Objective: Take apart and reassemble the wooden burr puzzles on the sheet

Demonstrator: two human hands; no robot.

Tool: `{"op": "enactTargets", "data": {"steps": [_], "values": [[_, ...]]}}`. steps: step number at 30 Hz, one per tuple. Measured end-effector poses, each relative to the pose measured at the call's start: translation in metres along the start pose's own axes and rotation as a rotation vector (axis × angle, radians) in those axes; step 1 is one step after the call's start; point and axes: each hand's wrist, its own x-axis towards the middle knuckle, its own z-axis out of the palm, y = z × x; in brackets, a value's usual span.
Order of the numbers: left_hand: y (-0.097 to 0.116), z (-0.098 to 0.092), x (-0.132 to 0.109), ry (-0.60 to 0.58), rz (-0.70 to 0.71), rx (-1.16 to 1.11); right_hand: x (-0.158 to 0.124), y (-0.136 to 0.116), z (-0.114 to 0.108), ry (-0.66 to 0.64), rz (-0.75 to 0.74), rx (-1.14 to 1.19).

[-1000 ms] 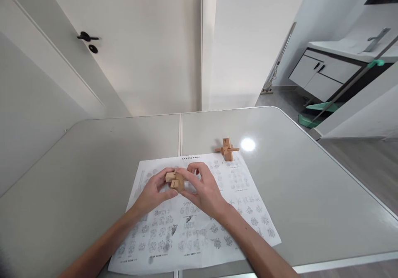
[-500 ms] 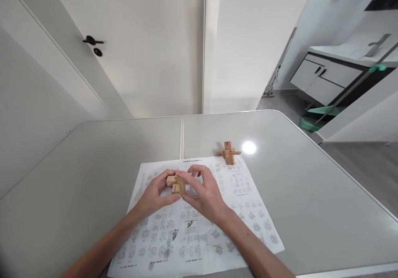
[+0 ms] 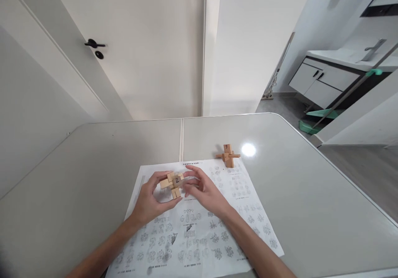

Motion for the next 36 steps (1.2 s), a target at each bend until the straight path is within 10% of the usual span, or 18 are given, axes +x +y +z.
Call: {"op": "enactTargets", "data": {"steps": [21,36], "values": [[-0.014,-0.001,0.001,-0.101,0.315,0.273,-0.002,0.0,-0.005,-0.129,0.141,0.119],[0.0,-0.006,0.002,-0.113,-0.018,0.049,0.003,0.005,0.01,0.041,-0.005,0.003]]}}
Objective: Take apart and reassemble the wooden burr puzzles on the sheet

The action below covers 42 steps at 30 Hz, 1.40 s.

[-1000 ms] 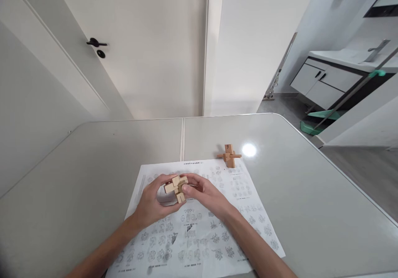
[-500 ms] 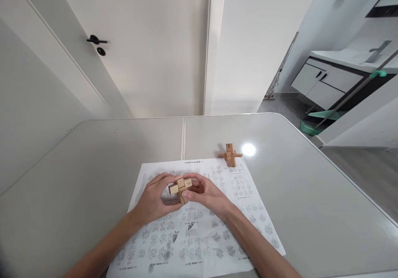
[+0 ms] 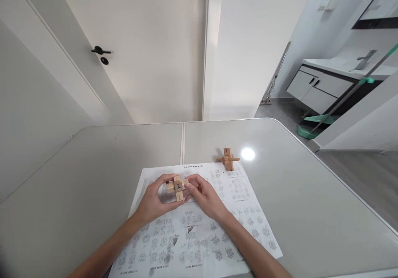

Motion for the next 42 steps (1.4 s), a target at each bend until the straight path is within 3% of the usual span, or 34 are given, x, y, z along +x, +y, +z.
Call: {"op": "enactTargets", "data": {"steps": [5,13,19,25,29,32,36,42], "values": [[-0.003,0.001,0.0,0.005,0.054,0.058,0.002,0.009,-0.004,-0.008,-0.003,-0.032],[-0.014,-0.002,0.001,0.048,0.343,0.287,0.0,0.002,-0.002,-0.006,0.005,-0.103],[-0.017,-0.007,0.002,0.032,0.428,0.361,0.001,0.008,-0.004,-0.009,0.016,-0.114],[-0.012,-0.01,0.004,-0.025,0.249,0.243,0.0,-0.003,-0.004,0.01,0.02,-0.128],[-0.007,-0.014,0.004,-0.145,0.121,0.093,-0.002,-0.013,-0.005,-0.126,0.122,-0.073],[-0.007,-0.015,0.004,-0.152,0.046,0.025,0.0,-0.013,-0.006,-0.161,0.219,0.102],[-0.01,-0.013,0.005,-0.063,-0.033,0.016,0.005,-0.011,-0.012,0.018,0.321,0.338],[-0.012,-0.011,0.007,0.0,-0.055,0.054,0.011,-0.005,-0.03,0.236,0.274,0.531]]}}
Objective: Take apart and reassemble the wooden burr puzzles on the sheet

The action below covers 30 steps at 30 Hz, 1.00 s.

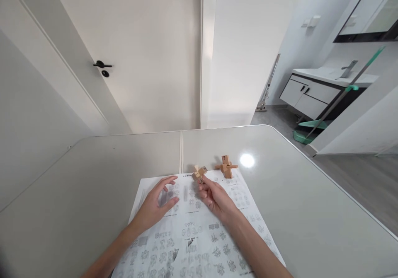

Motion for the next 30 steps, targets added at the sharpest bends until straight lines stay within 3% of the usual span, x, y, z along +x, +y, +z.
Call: {"op": "enactTargets", "data": {"steps": [9,15,23,30], "values": [[-0.009,0.001,0.0,0.027,-0.048,0.004,0.014,0.003,-0.024,0.095,-0.082,0.32],[-0.014,0.004,-0.001,0.033,-0.061,-0.005,0.012,0.002,-0.027,0.09,-0.07,0.418],[-0.013,0.006,0.0,0.054,-0.049,0.001,0.012,-0.001,-0.022,0.09,-0.052,0.411],[-0.013,0.006,0.0,0.034,-0.076,0.005,0.007,-0.003,-0.024,0.035,-0.094,0.269]]}}
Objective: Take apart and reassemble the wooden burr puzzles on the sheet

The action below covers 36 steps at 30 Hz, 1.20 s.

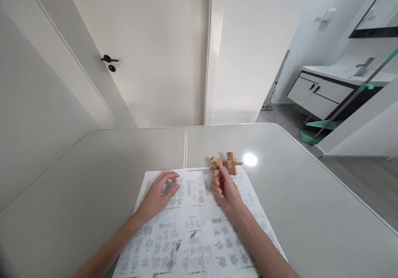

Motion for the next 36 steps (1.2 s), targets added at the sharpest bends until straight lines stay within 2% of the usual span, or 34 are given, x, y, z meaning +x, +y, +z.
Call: {"op": "enactTargets", "data": {"steps": [5,16,22,29,36], "values": [[0.0,0.0,0.001,-0.011,0.023,0.005,0.005,-0.009,-0.008,-0.025,-0.073,0.075],[-0.002,0.0,0.002,-0.005,0.049,0.03,0.012,-0.013,-0.021,-0.112,-0.059,0.22],[0.002,0.0,0.002,-0.035,0.007,0.011,0.016,-0.015,-0.026,-0.156,-0.045,0.262],[0.004,-0.002,0.002,-0.02,0.041,0.009,0.01,-0.016,-0.018,-0.123,-0.083,0.303],[-0.001,-0.003,0.003,-0.019,0.016,0.013,0.012,-0.016,-0.015,-0.068,-0.139,0.211]]}}
